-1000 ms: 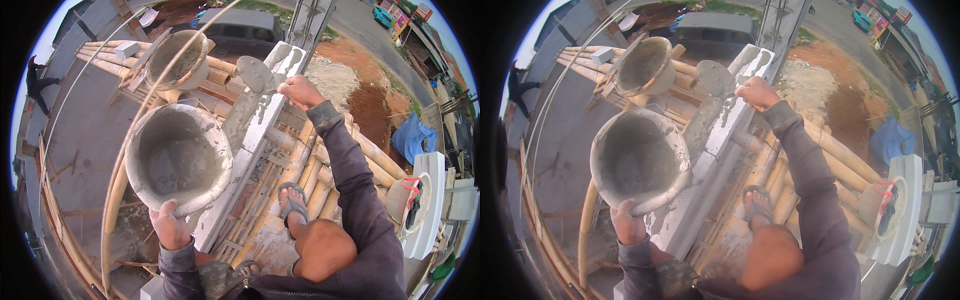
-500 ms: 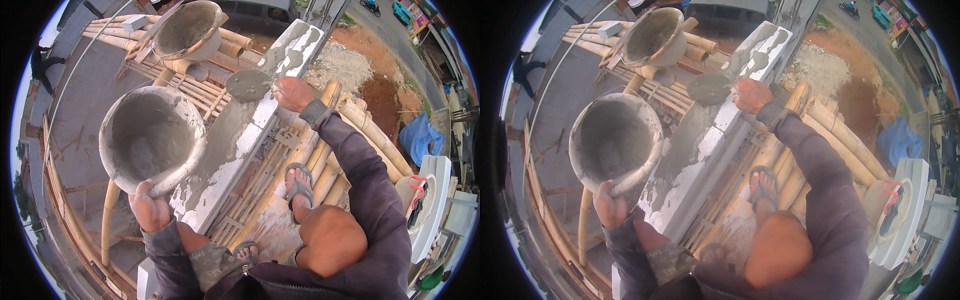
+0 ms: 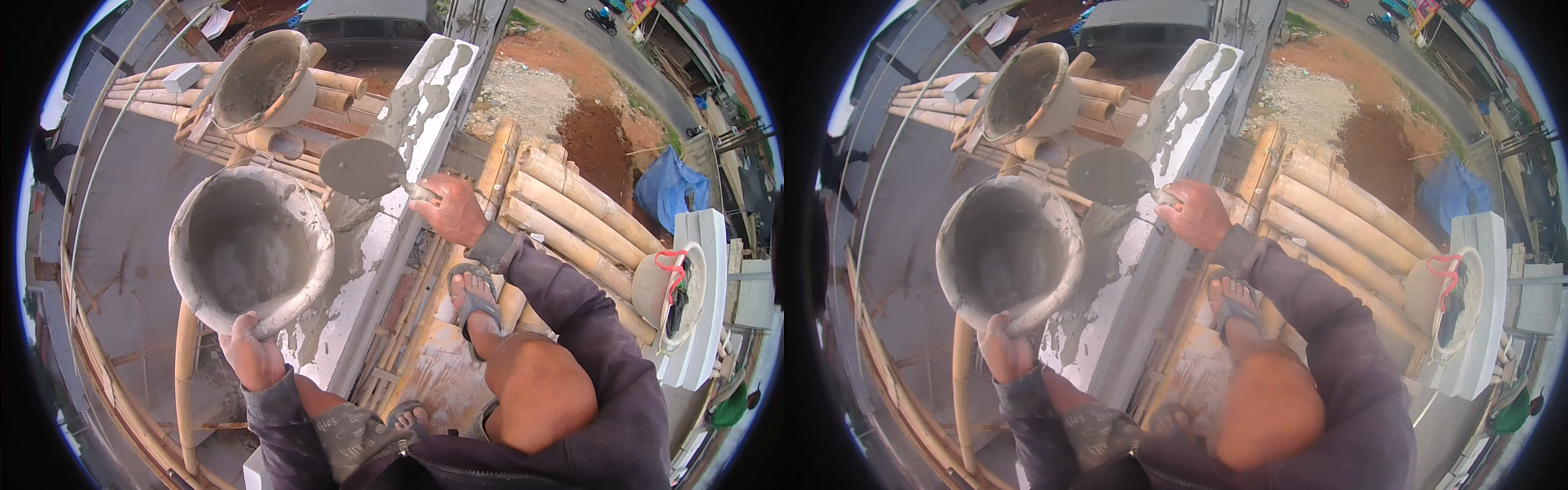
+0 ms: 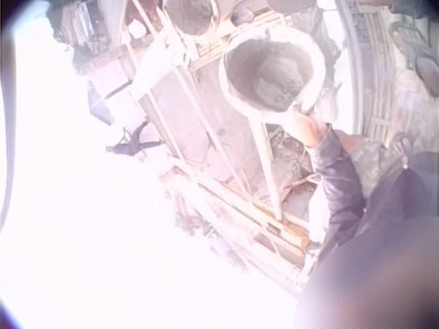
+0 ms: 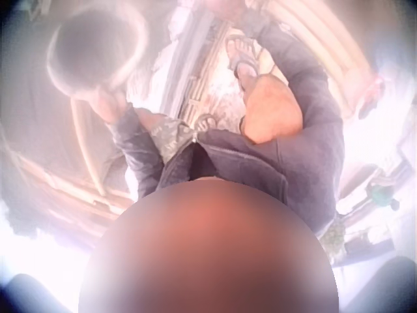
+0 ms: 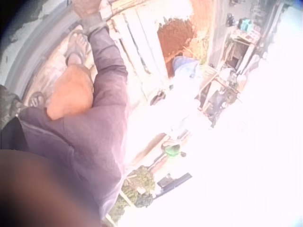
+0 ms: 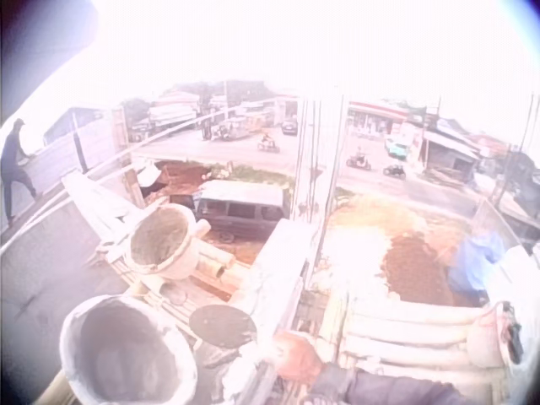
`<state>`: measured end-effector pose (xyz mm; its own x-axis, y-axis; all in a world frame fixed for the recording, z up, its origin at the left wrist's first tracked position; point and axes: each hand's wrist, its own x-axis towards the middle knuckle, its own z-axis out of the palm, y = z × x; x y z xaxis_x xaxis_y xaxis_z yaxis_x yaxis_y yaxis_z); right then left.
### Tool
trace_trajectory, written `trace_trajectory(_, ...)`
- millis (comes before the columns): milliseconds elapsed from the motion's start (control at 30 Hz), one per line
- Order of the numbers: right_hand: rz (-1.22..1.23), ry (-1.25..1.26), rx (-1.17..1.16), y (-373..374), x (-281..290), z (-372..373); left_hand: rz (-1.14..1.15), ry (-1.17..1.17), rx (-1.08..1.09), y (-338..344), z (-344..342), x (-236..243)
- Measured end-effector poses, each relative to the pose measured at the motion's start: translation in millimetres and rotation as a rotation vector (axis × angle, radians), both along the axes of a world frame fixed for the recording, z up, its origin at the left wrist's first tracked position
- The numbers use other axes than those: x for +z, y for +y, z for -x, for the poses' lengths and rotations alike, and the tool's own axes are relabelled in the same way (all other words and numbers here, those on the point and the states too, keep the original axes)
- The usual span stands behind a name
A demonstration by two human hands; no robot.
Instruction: The person scoops cement from a bucket with a trowel and spreads it onto a bamboo scaffold. They place white blocks onto the wet cement, tap them into position with a hammer, and repeat the process to build a wall section.
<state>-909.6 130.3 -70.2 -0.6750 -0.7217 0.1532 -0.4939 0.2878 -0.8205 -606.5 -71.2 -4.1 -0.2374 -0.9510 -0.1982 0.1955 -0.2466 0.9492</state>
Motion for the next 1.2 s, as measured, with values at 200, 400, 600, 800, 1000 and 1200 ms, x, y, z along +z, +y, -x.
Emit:
trace_trajectory(200, -0.096, -0.055, -0.051, 59, 68, -13, -0.233, -0.008, -0.461, 32, 70, -1)
trace_trajectory(400, 0.169, 0.136, -0.495, 148, 93, -13, -0.436, 0.074, -0.831, 103, 178, -29)
trace_trajectory(600, 0.200, 0.132, -1.102, 271, 87, -30, -0.716, 0.063, -1.206, 221, 295, -70)
trace_trajectory(800, -0.142, 0.191, -1.156, 335, 45, -62, -0.873, -0.046, -1.354, 308, 348, -105)
trace_trajectory(1000, -0.322, -0.164, -1.108, 338, 26, -91, -0.637, -0.150, -1.341, 303, 350, -85)
trace_trajectory(1200, -0.335, -0.543, -1.107, 317, 52, -118, -0.575, -0.459, -1.274, 287, 335, -50)
